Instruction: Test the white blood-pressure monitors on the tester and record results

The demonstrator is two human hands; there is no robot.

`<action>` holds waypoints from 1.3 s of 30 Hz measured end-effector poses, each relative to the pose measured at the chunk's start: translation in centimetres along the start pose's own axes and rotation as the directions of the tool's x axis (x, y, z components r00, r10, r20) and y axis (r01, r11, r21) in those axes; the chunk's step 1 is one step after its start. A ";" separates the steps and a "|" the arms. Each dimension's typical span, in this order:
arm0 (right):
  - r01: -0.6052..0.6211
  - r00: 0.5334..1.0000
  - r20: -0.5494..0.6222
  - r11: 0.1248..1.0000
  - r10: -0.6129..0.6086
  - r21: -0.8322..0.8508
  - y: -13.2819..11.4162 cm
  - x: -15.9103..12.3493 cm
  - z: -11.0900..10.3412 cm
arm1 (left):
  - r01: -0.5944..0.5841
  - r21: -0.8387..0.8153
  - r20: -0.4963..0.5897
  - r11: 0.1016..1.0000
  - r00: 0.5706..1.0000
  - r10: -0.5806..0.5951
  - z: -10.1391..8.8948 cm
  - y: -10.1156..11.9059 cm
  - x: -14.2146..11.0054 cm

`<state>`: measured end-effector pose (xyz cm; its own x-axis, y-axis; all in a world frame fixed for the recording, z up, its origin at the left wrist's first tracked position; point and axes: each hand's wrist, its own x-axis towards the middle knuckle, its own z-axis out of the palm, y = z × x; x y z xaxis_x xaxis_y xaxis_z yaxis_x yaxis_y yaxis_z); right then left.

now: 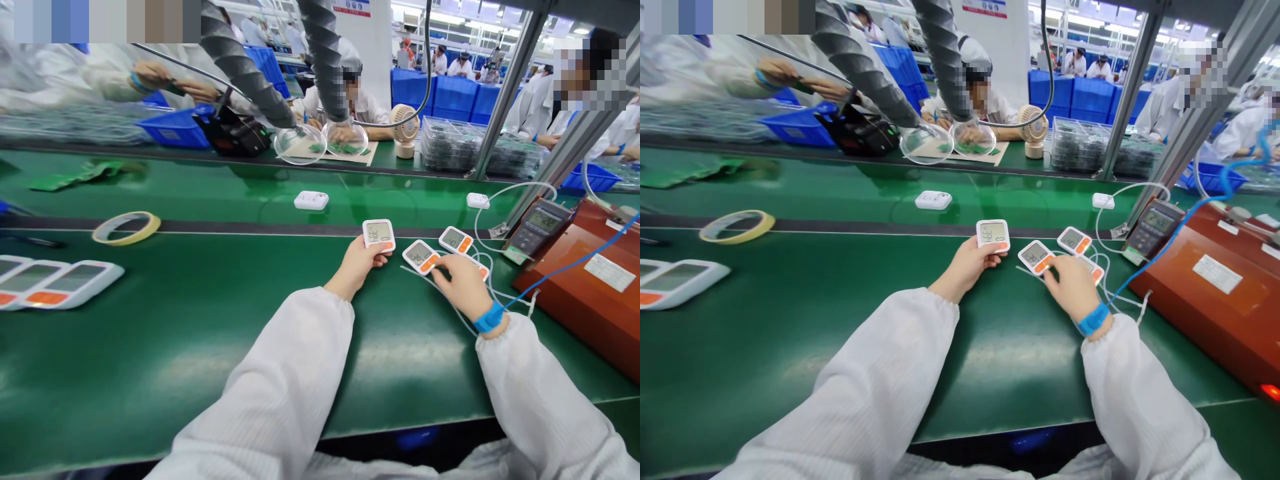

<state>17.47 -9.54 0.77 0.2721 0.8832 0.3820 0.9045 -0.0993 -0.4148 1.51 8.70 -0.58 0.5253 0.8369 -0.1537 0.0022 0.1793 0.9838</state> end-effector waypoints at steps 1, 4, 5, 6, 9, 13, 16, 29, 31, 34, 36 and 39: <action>-0.037 0.997 -0.067 0.996 0.032 -0.076 0.6 0.2 -0.5 | 0.004 0.033 -0.008 0.999 1.000 -0.003 0.1 -0.1 0.0; -0.194 0.976 -0.154 0.939 0.155 -0.284 2.0 0.4 -1.8 | 0.015 0.139 -0.044 0.990 0.999 -0.008 0.5 -0.3 0.0; -0.242 0.969 -0.132 0.912 0.209 -0.331 2.3 0.4 -2.1 | 0.005 0.195 -0.059 0.981 0.998 0.006 0.5 -0.4 -0.1; -0.286 0.958 -0.095 0.888 0.270 -0.361 2.4 0.3 -2.3 | -0.012 0.273 -0.069 0.962 0.997 0.032 0.4 -0.5 -0.1; -0.365 0.918 0.003 0.848 0.396 -0.385 2.4 0.1 -2.5 | -0.084 0.617 -0.060 0.783 0.986 0.153 -0.2 -0.3 -0.4; -0.331 0.937 -0.004 0.881 0.350 -0.337 2.3 0.2 -2.4 | -0.069 0.837 -0.106 0.542 0.952 0.285 -0.6 0.4 -1.1; -0.348 0.937 -0.060 0.932 0.343 -0.103 2.1 0.5 -2.0 | -0.270 0.704 -0.013 0.657 0.920 0.393 0.6 0.2 -2.2; -0.224 0.971 0.082 0.748 0.222 0.624 0.3 0.5 0.7 | 0.053 -0.131 0.538 0.990 0.842 0.026 4.1 -0.6 -5.4; -0.147 0.989 0.074 0.816 0.127 0.559 0.3 0.6 0.9 | 0.088 -0.175 0.540 0.981 0.842 0.021 3.7 -0.5 -4.8; -0.096 0.995 0.016 0.915 0.098 0.392 0.1 0.5 1.3 | 0.106 -0.173 0.549 0.979 0.836 0.006 3.5 -0.7 -4.4; -0.121 0.992 0.009 0.937 0.125 0.326 -0.1 0.3 1.5 | 0.111 -0.174 0.550 0.979 0.835 0.003 3.6 -0.7 -4.4; -0.134 0.991 0.036 0.957 0.129 0.257 -0.3 -0.1 1.8 | 0.105 -0.222 0.526 0.969 0.850 0.028 3.3 -0.3 -4.0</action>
<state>16.59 -8.74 -0.61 0.3744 0.8790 0.2953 0.7451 -0.0957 -0.6601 2.28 3.60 0.03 0.8939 0.4449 -0.0542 -0.1316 0.3762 0.9172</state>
